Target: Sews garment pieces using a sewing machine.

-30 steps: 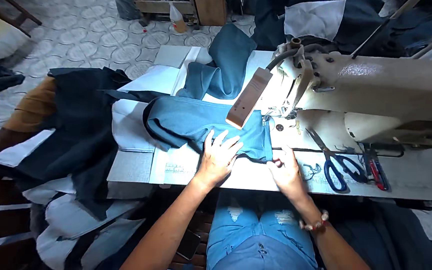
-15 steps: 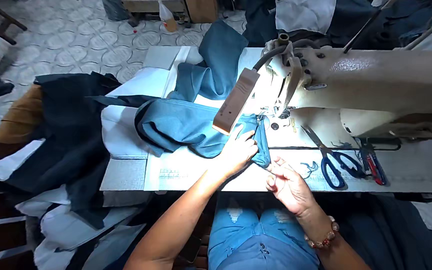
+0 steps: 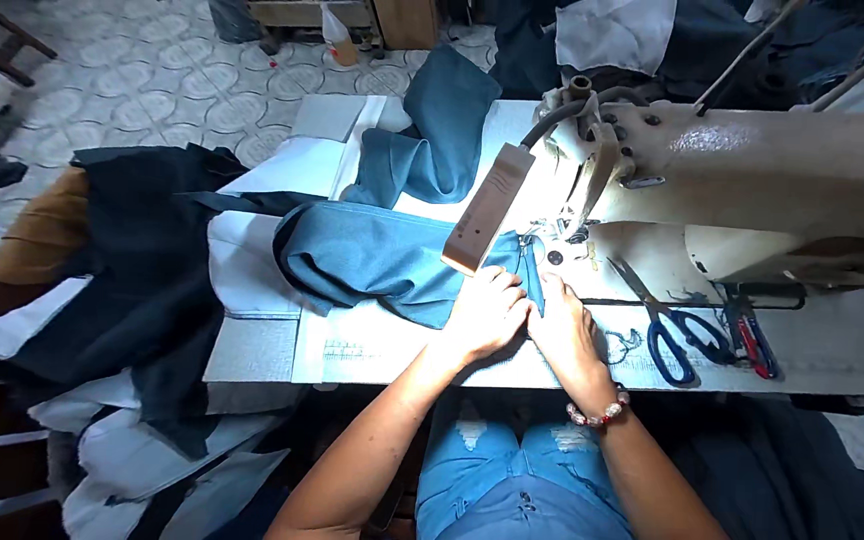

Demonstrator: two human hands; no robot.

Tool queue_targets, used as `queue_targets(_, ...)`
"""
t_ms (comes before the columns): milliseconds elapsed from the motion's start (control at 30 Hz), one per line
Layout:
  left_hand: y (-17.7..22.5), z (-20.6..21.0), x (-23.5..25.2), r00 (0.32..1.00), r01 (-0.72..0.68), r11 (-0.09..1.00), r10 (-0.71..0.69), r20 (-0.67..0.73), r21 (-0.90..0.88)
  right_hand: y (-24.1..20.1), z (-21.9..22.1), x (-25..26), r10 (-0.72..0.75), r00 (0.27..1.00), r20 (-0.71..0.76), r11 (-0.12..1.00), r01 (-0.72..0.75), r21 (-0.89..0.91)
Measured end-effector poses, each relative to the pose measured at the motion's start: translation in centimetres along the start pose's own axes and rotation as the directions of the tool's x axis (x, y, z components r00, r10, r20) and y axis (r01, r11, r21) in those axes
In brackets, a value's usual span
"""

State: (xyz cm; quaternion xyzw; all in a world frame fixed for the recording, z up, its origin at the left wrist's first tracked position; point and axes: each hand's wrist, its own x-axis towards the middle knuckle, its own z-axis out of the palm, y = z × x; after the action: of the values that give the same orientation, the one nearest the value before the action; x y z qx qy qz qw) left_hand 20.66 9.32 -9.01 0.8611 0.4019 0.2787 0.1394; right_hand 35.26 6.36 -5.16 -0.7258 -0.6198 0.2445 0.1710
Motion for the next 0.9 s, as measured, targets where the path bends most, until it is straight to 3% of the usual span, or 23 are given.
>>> queue_targets(100, -0.4, -0.2, -0.7, 0.999, 0.024, 1.0, -0.024, 0.036, 0.014, -0.3, -0.3, -0.1, 0.013, 1.0, -0.004, 1.0, -0.013, -0.013)
queue_targets(233, -0.5, -0.4, -0.9, 0.997, 0.069, 0.994, -0.072, 0.04, 0.082, 0.6, 1.1, -0.6, -0.148, 0.973, -0.177, 0.988, 0.154, 0.02)
queue_targets(333, 0.3, -0.1, -0.4, 0.987, 0.093, 0.986, -0.11, 0.119, 0.137, 0.4, 1.6, -1.1, -0.188, 0.961, -0.202, 0.981, 0.192, -0.001)
queue_targets(433, -0.2, -0.1, -0.2, 0.981, 0.08, 0.994, -0.092, 0.173, 0.073, 0.4, 1.9, -1.6, -0.194, 0.967, -0.164, 0.981, 0.189, -0.048)
queue_targets(600, -1.1, -0.5, -1.4, 0.993, -0.012, 0.999, 0.007, 0.117, 0.039, -0.5, 1.2, -1.6, -0.117, 0.993, -0.012, 0.982, 0.114, -0.153)
queue_targets(900, 0.6, -0.2, -2.6, 0.983, 0.158, 0.987, -0.154, 0.095, -0.034, 0.0, 1.3, -1.3, -0.241, 0.969, -0.058, 0.948, 0.222, -0.226)
